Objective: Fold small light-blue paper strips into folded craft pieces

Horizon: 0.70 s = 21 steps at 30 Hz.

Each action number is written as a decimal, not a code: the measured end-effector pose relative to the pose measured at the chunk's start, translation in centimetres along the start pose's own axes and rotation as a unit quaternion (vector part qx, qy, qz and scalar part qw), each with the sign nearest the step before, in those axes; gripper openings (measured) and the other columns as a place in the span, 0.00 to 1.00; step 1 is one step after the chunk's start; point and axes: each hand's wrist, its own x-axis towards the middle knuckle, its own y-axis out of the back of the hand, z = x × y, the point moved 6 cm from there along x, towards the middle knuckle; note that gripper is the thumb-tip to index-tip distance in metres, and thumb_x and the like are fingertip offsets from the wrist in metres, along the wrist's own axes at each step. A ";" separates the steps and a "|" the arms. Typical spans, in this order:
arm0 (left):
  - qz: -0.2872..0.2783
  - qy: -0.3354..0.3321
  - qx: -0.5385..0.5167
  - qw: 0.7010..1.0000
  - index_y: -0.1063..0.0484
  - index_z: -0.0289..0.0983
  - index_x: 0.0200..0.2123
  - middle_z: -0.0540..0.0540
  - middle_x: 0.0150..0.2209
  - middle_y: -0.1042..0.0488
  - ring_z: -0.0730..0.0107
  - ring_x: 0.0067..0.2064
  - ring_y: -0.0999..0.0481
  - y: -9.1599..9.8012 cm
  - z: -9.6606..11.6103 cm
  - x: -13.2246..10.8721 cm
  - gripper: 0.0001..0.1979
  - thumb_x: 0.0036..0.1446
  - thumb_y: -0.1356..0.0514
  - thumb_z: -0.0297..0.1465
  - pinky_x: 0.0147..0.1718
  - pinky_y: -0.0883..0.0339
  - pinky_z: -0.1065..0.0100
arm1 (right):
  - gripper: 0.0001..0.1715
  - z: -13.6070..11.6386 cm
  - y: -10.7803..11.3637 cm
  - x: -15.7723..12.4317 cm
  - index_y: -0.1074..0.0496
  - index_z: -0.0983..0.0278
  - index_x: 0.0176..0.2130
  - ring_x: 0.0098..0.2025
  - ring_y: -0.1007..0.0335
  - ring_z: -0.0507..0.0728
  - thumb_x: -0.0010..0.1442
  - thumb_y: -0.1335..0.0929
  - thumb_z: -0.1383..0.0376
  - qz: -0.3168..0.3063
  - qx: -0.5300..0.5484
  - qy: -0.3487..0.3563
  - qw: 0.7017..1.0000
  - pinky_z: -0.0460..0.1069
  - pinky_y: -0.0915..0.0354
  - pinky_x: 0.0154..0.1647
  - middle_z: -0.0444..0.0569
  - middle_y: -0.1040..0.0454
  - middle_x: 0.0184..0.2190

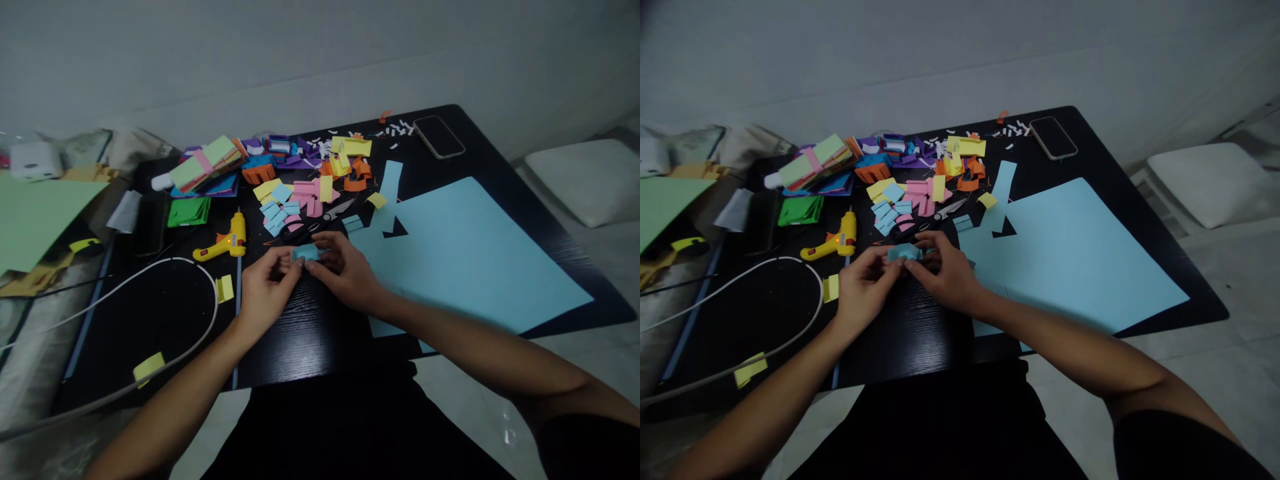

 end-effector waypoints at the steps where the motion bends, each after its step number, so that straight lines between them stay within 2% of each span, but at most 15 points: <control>1: -0.004 -0.004 0.006 1.000 0.21 0.39 0.46 0.49 0.35 0.19 0.70 0.34 0.21 0.0 0.0 0.0 0.10 0.64 0.34 0.36 0.37 0.26 0.70 | 0.23 0.2 -0.1 0.1 0.31 0.62 0.53 0.38 0.20 0.55 0.61 0.25 0.61 -0.010 0.020 -0.015 1.000 0.53 0.20 0.43 0.53 0.20 0.46; 5: -0.012 -0.003 0.022 1.000 0.20 0.39 0.46 0.48 0.36 0.18 0.68 0.35 0.20 -0.2 -0.2 -0.1 0.11 0.64 0.35 0.37 0.39 0.25 0.68 | 0.12 0.3 -0.3 0.2 0.27 0.64 0.45 0.36 0.20 0.55 0.62 0.27 0.63 -0.031 0.041 -0.040 0.998 0.53 0.22 0.43 0.49 0.19 0.37; 8: -0.016 -0.003 0.015 1.000 0.20 0.39 0.47 0.47 0.37 0.18 0.67 0.37 0.19 -0.3 -0.2 -0.1 0.11 0.64 0.34 0.37 0.40 0.25 0.67 | 0.10 0.0 -0.2 0.3 0.26 0.64 0.44 0.35 0.21 0.54 0.61 0.27 0.65 -0.028 0.039 -0.040 0.998 0.53 0.22 0.43 0.47 0.19 0.35; 13: -0.061 -0.005 -0.033 0.998 0.20 0.38 0.49 0.44 0.40 0.17 0.65 0.40 0.18 -0.7 0.6 0.0 0.13 0.63 0.33 0.33 0.44 0.23 0.65 | 0.06 0.0 0.1 0.8 0.25 0.63 0.40 0.33 0.22 0.54 0.60 0.28 0.66 -0.038 0.076 -0.057 0.995 0.52 0.23 0.40 0.45 0.20 0.32; 16: -0.066 0.006 -0.041 0.997 0.20 0.38 0.47 0.45 0.38 0.17 0.67 0.39 0.18 -0.6 0.8 0.1 0.09 0.64 0.35 0.33 0.42 0.23 0.67 | 0.04 0.2 0.1 1.1 0.24 0.64 0.36 0.31 0.22 0.54 0.61 0.28 0.64 -0.061 0.092 -0.073 0.991 0.51 0.23 0.38 0.44 0.21 0.29; 21: -0.048 0.033 -0.051 0.997 0.20 0.38 0.40 0.49 0.32 0.18 0.71 0.31 0.21 -0.4 0.4 0.3 0.06 0.62 0.34 0.34 0.34 0.25 0.69 | 0.05 0.4 0.1 1.1 0.23 0.64 0.36 0.31 0.21 0.54 0.60 0.27 0.63 -0.077 0.076 -0.077 0.991 0.51 0.24 0.39 0.44 0.21 0.28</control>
